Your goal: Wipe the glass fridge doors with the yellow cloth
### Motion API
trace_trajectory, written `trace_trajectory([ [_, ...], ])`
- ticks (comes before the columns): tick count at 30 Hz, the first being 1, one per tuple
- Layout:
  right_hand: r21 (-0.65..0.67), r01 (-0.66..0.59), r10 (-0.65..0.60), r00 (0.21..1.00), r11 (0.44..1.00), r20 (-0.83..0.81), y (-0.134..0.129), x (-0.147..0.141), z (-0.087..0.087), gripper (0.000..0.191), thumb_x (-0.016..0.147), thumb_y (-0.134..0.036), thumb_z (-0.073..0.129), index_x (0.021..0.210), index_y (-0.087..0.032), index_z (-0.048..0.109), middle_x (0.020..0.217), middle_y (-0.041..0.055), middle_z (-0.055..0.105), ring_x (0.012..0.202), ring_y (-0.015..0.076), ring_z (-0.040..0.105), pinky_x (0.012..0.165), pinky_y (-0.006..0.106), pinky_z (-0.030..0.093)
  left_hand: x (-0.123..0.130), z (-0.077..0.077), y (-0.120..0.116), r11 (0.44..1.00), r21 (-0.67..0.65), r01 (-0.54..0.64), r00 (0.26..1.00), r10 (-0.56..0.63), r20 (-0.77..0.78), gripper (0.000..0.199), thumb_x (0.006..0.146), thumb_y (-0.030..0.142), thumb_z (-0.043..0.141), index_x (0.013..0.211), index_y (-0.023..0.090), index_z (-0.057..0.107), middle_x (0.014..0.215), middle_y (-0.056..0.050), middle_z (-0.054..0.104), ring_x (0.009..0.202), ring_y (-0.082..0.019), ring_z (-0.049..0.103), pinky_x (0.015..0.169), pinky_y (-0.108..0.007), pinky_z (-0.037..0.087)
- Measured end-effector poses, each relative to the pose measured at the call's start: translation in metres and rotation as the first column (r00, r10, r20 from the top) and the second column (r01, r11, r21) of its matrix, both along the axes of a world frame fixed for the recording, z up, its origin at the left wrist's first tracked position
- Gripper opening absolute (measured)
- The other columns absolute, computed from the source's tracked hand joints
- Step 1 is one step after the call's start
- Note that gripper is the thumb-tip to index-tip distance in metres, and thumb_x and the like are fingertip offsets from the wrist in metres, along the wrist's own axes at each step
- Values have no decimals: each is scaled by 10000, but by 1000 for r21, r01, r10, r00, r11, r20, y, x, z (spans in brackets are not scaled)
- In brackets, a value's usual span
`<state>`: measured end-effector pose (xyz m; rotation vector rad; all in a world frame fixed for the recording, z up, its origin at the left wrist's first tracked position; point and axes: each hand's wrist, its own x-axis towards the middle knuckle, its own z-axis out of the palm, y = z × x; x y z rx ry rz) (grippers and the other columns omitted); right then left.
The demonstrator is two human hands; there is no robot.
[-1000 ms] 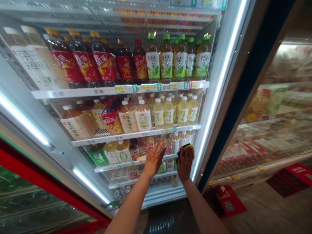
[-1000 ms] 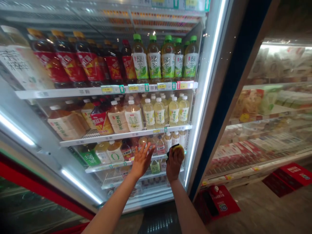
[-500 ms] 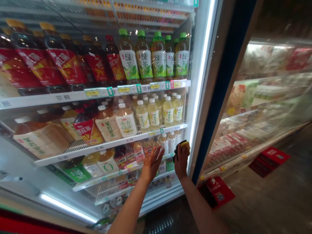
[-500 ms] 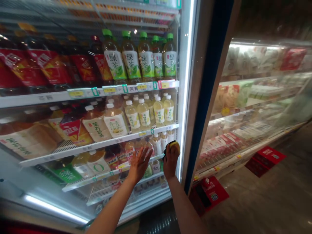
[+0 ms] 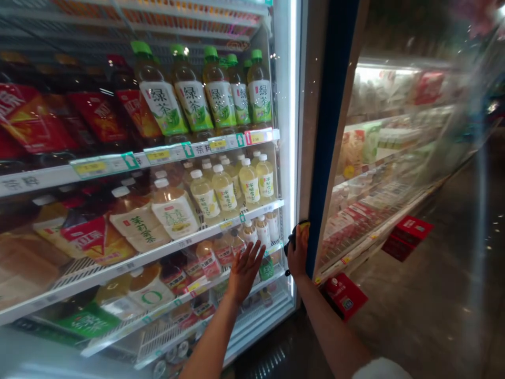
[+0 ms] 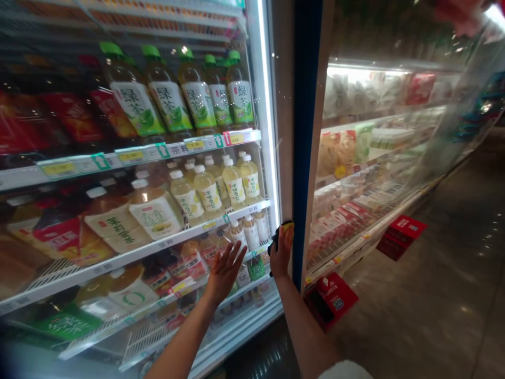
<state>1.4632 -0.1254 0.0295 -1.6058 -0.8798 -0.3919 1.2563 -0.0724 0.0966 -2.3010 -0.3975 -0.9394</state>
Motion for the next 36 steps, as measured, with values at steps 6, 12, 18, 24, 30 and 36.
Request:
trace_trajectory([
  [6,8,10,-11,996,1000,84,1,26,19,684,988,-181,370,1635,-295,177,1717,97,162,1586,274,143,1235,599,271,22,5,-3,997,-55,59,998,-59,5,665,964,69,454,1587,249,308,1583,-13,437,1573,-150,143,1305,-404,-4],
  [12,-55,-23,26,998,998,52,-11,10,-37,705,981,-139,389,1638,-279,174,1706,131,195,1578,282,187,1197,571,353,23,6,-4,993,-77,84,996,-82,25,650,976,93,466,1586,257,311,1564,-10,468,1569,-144,160,1306,-388,13],
  [18,-36,46,-41,990,998,132,4,28,44,731,962,-162,400,1643,-259,154,1716,112,162,1581,305,159,1207,583,314,31,18,-5,992,-41,117,993,-115,35,635,988,98,462,1587,241,306,1540,-10,493,1569,-127,150,1307,-388,-1],
  [24,-54,59,-50,985,997,164,5,28,62,757,940,-167,400,1646,-256,140,1694,114,235,1568,310,195,1208,592,294,42,27,-4,992,-56,111,993,-108,48,655,977,55,426,1592,237,290,1566,-20,456,1568,-138,153,1305,-383,9],
  [30,-15,68,-66,993,998,103,2,22,46,737,933,-137,377,1637,-249,191,1695,114,238,1571,294,198,1202,578,314,33,27,-3,991,-72,110,993,-107,40,679,965,59,412,1603,237,260,1595,-23,416,1564,-137,172,1304,-360,29],
  [36,26,92,-95,980,995,176,14,24,100,712,939,-155,389,1629,-257,240,1683,98,280,1568,297,206,1232,579,261,28,36,-7,997,-59,42,998,-39,56,712,952,97,476,1609,247,247,1618,-33,370,1571,-164,155,1306,-382,4],
])
